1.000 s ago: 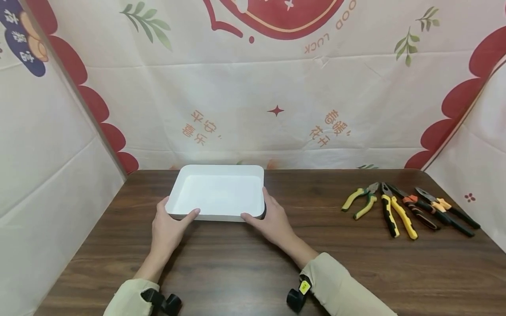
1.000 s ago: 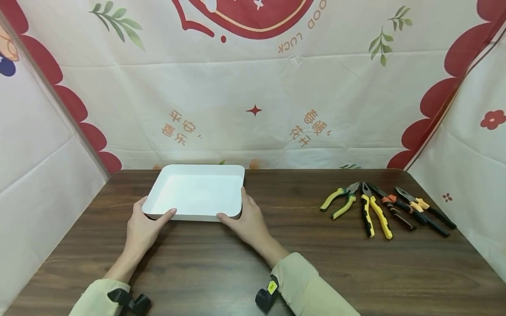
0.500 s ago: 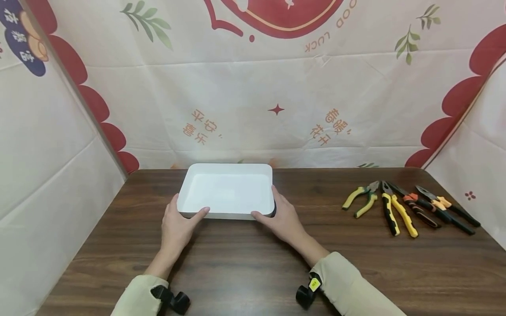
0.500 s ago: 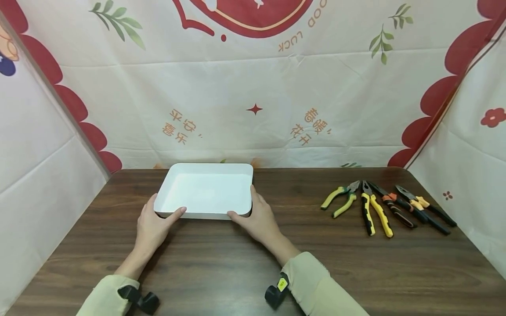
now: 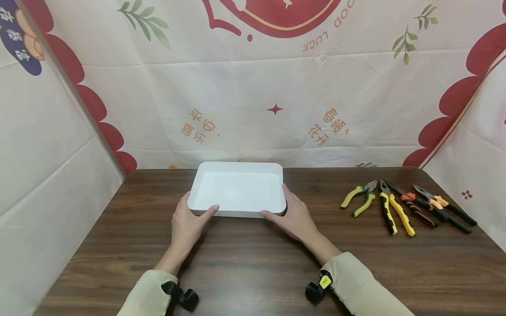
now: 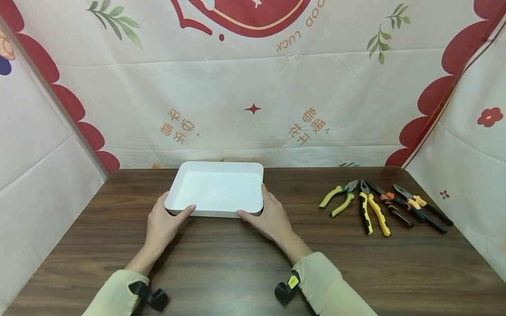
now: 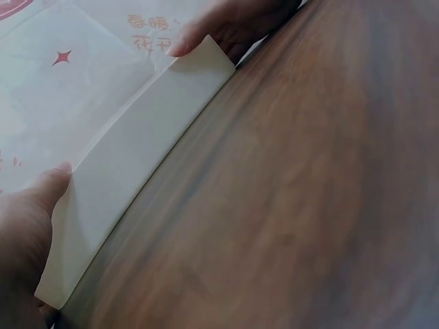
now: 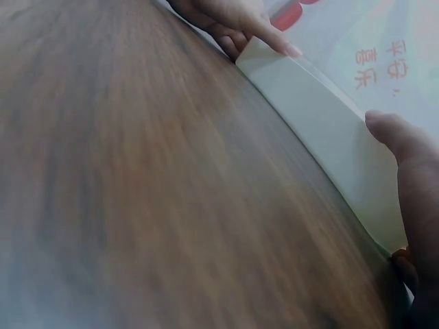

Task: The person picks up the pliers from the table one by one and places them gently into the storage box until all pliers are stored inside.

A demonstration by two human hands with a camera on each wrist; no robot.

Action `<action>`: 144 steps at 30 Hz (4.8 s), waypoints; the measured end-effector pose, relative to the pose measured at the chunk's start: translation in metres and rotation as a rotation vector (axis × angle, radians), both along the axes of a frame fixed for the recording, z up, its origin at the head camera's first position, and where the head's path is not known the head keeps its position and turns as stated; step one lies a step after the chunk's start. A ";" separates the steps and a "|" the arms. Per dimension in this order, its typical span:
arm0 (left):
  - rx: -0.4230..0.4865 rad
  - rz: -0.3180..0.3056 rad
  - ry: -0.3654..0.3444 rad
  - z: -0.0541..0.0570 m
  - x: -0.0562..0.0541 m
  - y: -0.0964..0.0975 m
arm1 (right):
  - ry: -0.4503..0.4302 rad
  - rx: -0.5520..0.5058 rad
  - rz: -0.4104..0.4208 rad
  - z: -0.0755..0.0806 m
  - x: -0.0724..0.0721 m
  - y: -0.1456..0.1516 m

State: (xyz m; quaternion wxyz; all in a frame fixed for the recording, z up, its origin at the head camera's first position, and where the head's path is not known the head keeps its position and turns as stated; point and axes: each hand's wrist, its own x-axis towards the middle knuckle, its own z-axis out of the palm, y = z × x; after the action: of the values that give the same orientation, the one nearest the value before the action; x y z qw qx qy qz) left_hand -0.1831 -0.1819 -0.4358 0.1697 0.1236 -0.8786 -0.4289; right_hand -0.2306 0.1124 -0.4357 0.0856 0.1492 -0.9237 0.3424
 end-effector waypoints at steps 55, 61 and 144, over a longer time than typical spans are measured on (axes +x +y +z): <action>-0.017 -0.139 0.018 0.003 -0.006 0.087 | -0.048 0.075 -0.085 0.000 -0.009 0.093; -0.035 -0.132 0.009 0.004 -0.006 0.091 | -0.080 0.055 -0.091 0.002 -0.008 0.096; -0.064 -0.442 -0.053 0.001 -0.044 0.053 | -0.284 0.376 -0.344 0.070 -0.012 0.181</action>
State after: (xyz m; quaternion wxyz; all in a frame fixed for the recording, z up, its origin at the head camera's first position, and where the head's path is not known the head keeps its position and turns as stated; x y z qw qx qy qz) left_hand -0.2268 -0.1292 -0.4348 0.0524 -0.0660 -0.9016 -0.4242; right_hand -0.2424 0.2934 -0.3653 -0.0170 -0.0459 -0.9854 0.1631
